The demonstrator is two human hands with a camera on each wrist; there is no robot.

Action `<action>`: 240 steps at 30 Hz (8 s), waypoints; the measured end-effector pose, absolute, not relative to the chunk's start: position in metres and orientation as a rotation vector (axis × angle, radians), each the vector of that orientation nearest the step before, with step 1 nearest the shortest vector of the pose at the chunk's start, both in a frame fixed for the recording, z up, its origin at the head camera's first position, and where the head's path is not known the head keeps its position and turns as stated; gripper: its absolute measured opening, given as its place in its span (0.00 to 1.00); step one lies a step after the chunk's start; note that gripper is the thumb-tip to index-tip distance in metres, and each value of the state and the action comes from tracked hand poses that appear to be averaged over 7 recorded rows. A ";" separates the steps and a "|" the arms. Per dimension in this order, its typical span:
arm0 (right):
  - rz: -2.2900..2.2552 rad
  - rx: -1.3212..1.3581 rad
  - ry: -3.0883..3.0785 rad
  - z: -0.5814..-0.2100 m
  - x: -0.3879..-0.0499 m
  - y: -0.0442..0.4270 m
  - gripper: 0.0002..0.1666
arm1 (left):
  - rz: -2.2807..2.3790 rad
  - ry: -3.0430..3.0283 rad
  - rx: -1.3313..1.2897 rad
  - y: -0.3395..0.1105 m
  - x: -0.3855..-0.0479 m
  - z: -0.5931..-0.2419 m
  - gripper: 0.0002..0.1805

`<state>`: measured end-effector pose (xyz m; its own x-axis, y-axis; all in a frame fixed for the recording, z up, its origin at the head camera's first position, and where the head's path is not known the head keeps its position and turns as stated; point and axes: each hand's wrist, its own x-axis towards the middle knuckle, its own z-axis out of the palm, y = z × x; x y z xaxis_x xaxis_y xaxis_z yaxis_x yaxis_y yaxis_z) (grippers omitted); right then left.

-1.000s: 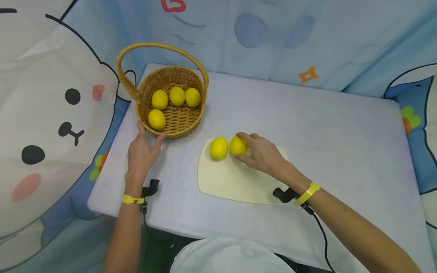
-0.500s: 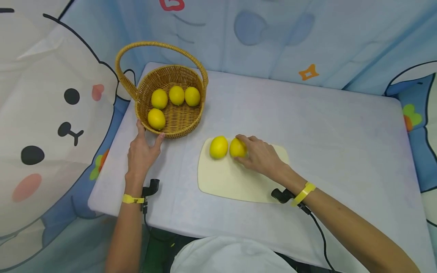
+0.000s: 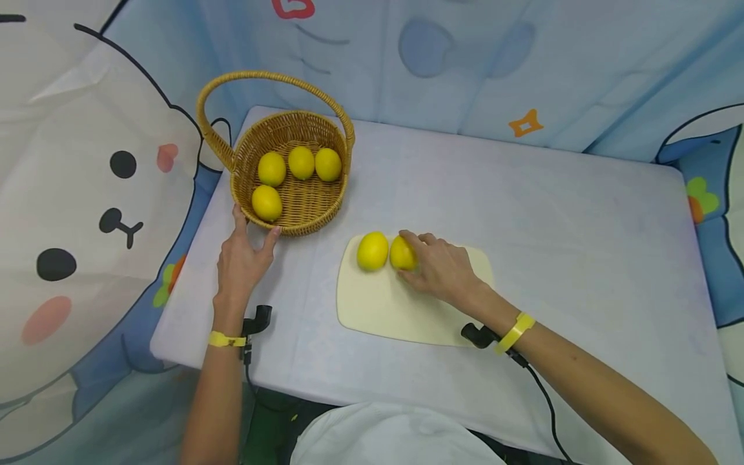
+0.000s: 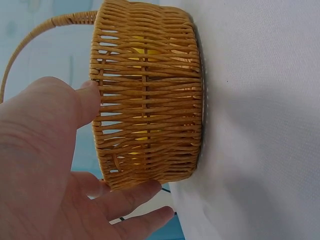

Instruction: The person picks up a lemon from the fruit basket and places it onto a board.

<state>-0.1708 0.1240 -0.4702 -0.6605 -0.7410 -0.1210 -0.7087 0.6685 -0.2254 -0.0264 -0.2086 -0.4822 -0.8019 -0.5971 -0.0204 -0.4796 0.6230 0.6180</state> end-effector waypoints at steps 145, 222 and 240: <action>-0.340 -0.940 2.645 -0.453 -0.157 0.147 0.45 | -0.964 -2.662 1.023 -0.221 -0.008 -0.469 0.53; 0.401 -1.115 2.684 -0.428 -0.355 0.029 0.14 | -0.933 -2.791 0.622 -0.109 -0.150 -0.482 0.54; 0.285 -1.296 2.683 -0.377 -0.304 -0.009 0.30 | -0.955 -2.741 0.663 -0.151 -0.124 -0.459 0.54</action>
